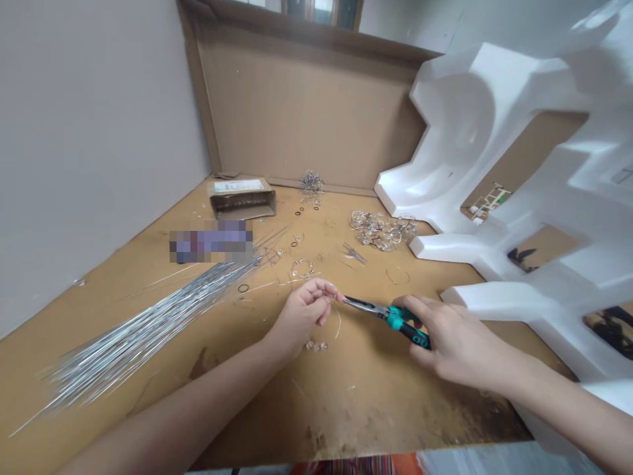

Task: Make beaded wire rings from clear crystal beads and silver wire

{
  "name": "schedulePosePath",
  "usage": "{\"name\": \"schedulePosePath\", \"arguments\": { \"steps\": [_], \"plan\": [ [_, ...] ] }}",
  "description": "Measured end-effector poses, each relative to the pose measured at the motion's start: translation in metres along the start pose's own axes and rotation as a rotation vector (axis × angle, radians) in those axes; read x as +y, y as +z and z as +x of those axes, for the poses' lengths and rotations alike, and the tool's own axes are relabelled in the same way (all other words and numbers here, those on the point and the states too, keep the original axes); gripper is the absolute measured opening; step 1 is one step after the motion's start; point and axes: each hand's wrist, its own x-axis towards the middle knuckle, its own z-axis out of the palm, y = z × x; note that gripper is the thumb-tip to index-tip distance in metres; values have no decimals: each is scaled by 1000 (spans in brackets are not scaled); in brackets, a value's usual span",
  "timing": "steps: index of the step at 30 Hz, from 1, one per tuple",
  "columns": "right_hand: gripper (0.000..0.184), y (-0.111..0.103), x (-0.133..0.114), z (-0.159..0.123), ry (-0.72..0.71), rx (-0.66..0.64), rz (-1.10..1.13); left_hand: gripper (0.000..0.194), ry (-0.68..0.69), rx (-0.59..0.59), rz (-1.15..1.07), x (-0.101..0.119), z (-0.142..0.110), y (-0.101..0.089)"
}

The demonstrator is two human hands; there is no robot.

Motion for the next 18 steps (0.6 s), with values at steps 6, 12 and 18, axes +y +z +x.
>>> {"name": "schedulePosePath", "arguments": {
  "steps": [6, 12, 18],
  "plan": [
    [34, 4, -4, -1, -24, 27, -74, 8, 25, 12, 0, 3, -2, 1],
    [34, 8, -8, 0, -52, 41, -68, 8, -53, -17, -93, 1, 0, -1],
    [32, 11, -8, 3, -64, 61, -32, 9, -115, -51, -182, 5, 0, 0]
  ]
}}
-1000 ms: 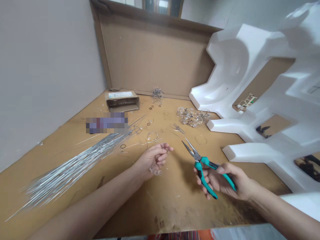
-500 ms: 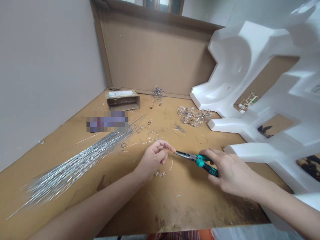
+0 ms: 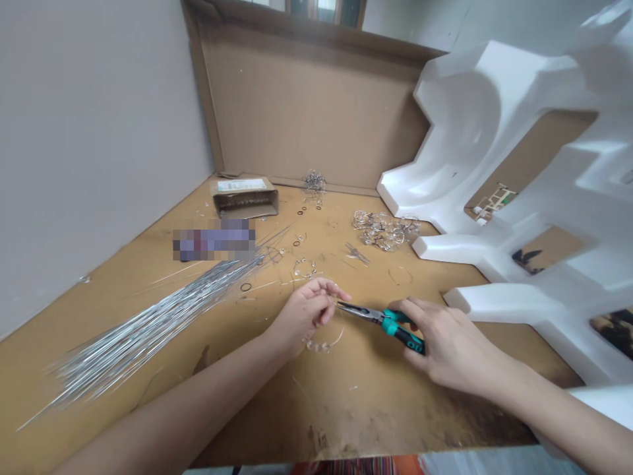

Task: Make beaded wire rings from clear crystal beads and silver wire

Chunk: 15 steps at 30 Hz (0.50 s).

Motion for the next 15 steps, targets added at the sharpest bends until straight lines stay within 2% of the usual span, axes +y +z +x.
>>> {"name": "schedulePosePath", "arguments": {
  "steps": [7, 15],
  "plan": [
    [29, 1, 2, 0, -12, -3, -8, 11, -33, -14, -34, -2, 0, -1],
    [29, 4, 3, -1, -52, 57, -53, 12, -69, 1, -68, 2, 0, 1]
  ]
}}
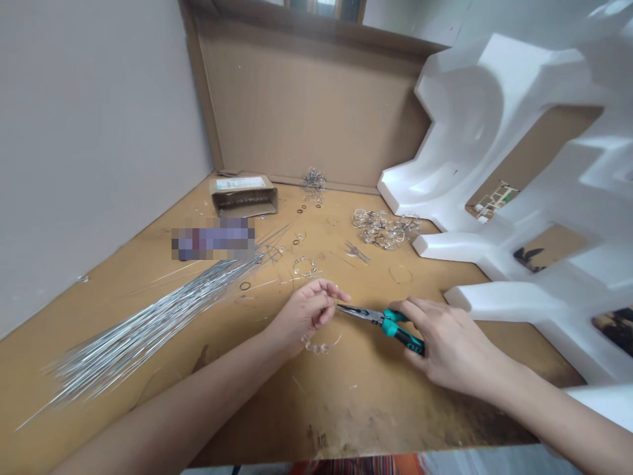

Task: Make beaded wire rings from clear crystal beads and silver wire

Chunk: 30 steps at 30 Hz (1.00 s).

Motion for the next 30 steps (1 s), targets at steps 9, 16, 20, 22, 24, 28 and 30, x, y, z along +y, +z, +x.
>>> {"name": "schedulePosePath", "arguments": {
  "steps": [9, 16, 20, 22, 24, 28, 30],
  "plan": [
    [31, -1, -2, -2, 104, -129, 145, 11, 8, -42, 34, -5, 2, -5],
    [19, 0, 0, -3, 180, -233, 416, 9, 11, -69, 88, -5, -1, -2],
    [16, 5, 1, -7, 228, -267, 531, 10, 24, -70, 140, -5, 0, -2],
    [15, 8, 2, -8, 251, -255, 539, 11, 48, -38, 190, -6, 2, -3],
    [15, 9, 2, -9, 263, -248, 544, 9, 86, 17, 274, -6, 3, -4],
    [17, 9, 3, -10, 273, -229, 554, 14, 121, 35, 465, -4, 2, -4],
    [19, 10, 3, -10, 280, -223, 556, 19, 127, 13, 506, -3, 0, -3]
  ]
}}
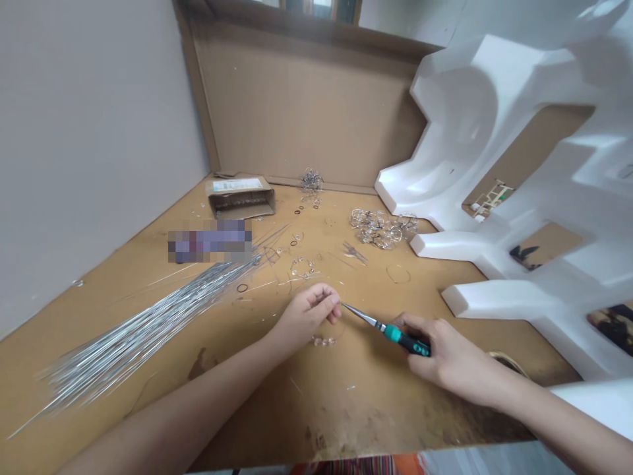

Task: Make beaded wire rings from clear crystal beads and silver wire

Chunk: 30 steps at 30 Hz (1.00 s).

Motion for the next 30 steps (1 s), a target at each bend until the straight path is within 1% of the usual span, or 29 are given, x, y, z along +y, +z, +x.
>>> {"name": "schedulePosePath", "arguments": {
  "steps": [4, 8, 11, 19, 23, 30],
  "plan": [
    [25, 2, 1, -1, -11, 5, 20, 22, 15, -26, -39, -2, -1, 2],
    [34, 5, 3, -2, -13, 23, 16, 21, -41, -57, -179, -8, 0, 2],
    [37, 7, 5, -2, -19, 30, -6, 21, -60, -57, -246, -11, 0, 2],
    [33, 11, 5, -1, -88, 7, 67, 22, -92, -98, -372, -9, 2, 2],
    [30, 13, 4, -1, -88, -12, 129, 15, -87, -107, -403, -9, 2, 2],
    [18, 12, 3, -1, -99, -25, 201, 13, -80, -199, -551, -5, 0, 0]
  ]
}}
